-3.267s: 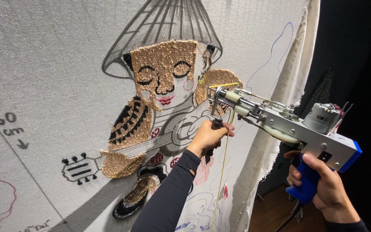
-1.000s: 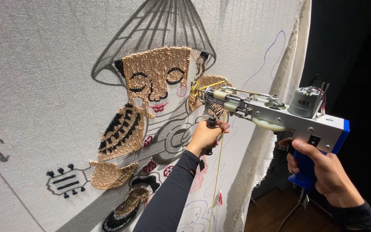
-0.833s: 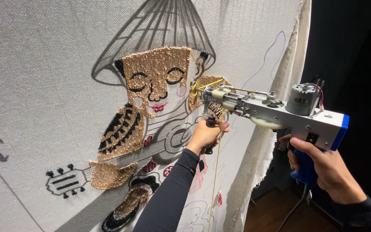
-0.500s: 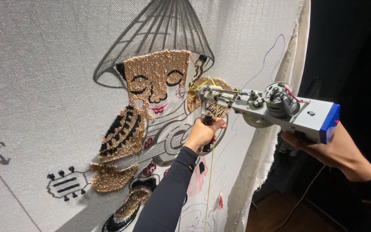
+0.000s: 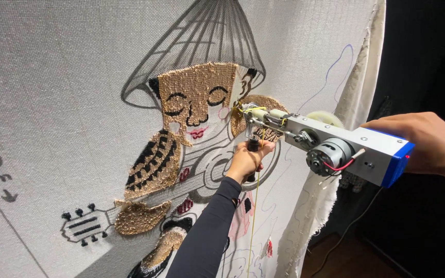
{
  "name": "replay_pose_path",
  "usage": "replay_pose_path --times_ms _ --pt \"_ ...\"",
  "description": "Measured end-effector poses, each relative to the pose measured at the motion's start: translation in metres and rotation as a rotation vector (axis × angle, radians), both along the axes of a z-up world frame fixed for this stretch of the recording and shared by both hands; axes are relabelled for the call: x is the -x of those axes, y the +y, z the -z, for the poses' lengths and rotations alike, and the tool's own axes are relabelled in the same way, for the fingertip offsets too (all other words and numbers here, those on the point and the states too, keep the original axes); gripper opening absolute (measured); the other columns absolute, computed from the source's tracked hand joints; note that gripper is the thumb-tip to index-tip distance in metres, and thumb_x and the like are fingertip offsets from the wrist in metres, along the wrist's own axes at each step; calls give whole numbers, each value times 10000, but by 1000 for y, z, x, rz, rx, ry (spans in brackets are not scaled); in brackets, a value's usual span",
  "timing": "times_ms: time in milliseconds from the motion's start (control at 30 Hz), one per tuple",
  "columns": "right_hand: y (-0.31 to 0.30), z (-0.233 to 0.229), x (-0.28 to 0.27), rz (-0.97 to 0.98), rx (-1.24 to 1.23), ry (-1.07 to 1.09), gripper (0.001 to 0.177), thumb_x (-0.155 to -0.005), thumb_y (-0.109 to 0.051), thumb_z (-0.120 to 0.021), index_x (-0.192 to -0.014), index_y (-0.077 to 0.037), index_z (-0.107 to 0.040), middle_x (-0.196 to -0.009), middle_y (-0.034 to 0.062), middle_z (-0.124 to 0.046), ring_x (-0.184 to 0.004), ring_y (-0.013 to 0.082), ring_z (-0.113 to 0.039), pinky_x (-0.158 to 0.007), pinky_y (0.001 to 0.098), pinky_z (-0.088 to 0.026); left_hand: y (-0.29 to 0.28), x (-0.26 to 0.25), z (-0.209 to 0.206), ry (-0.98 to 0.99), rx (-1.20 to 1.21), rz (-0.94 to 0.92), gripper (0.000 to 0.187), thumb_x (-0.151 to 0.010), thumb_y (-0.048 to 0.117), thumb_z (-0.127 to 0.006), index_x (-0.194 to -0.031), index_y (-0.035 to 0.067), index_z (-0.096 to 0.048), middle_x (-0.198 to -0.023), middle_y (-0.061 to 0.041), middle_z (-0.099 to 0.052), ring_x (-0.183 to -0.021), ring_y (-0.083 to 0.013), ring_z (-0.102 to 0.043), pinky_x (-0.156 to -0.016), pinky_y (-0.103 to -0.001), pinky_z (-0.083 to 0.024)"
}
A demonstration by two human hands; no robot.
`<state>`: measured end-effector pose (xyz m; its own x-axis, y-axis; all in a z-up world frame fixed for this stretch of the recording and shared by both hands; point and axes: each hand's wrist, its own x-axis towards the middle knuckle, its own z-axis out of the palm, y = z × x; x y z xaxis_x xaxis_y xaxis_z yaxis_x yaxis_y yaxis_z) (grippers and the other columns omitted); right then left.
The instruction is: The person uses a tufting gun to apply yarn to a canvas according to a character design.
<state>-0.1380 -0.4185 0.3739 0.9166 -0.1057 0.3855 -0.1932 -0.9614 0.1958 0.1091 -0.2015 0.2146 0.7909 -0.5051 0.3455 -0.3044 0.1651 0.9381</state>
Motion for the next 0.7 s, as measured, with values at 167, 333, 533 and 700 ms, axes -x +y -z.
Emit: replay_pose_path --times_ms 167,333,533,700 --pt "1 -8 -6 68 347 100 572 -748 -436 -834 -1273 -272 -679 -996 -59 -767 -884 93 -770 -785 251 -634 -3 -14 8 46 92 43 275 -845 293 -827 -991 63 -790 -655 -22 -682 -413 -84 -549 -393 -248 -436" --pt "2 -8 -9 5 483 97 683 -695 -431 -860 -1331 -279 -664 -987 -38 -770 -893 116 -769 -827 289 -622 -2 -24 17 -10 132 5 269 -840 292 -838 -956 58 -776 -683 -23 -708 -405 -92 -547 -387 -252 -426" --pt "-45 2 -23 46 21 61 718 -635 -340 -923 -1309 -228 -702 -1004 3 -827 -883 162 -808 -854 324 -639 2 -10 6 77 116 24 242 -879 320 -808 -942 88 -784 -711 -12 -700 -391 -72 -515 -368 -251 -418" --pt "5 -15 -14 166 77 138 724 -619 -364 -946 -1292 -273 -694 -1047 -28 -819 -945 151 -820 -909 331 -649 -6 -22 15 74 115 38 221 -900 335 -760 -930 117 -780 -768 2 -753 -380 -62 -512 -356 -246 -424"
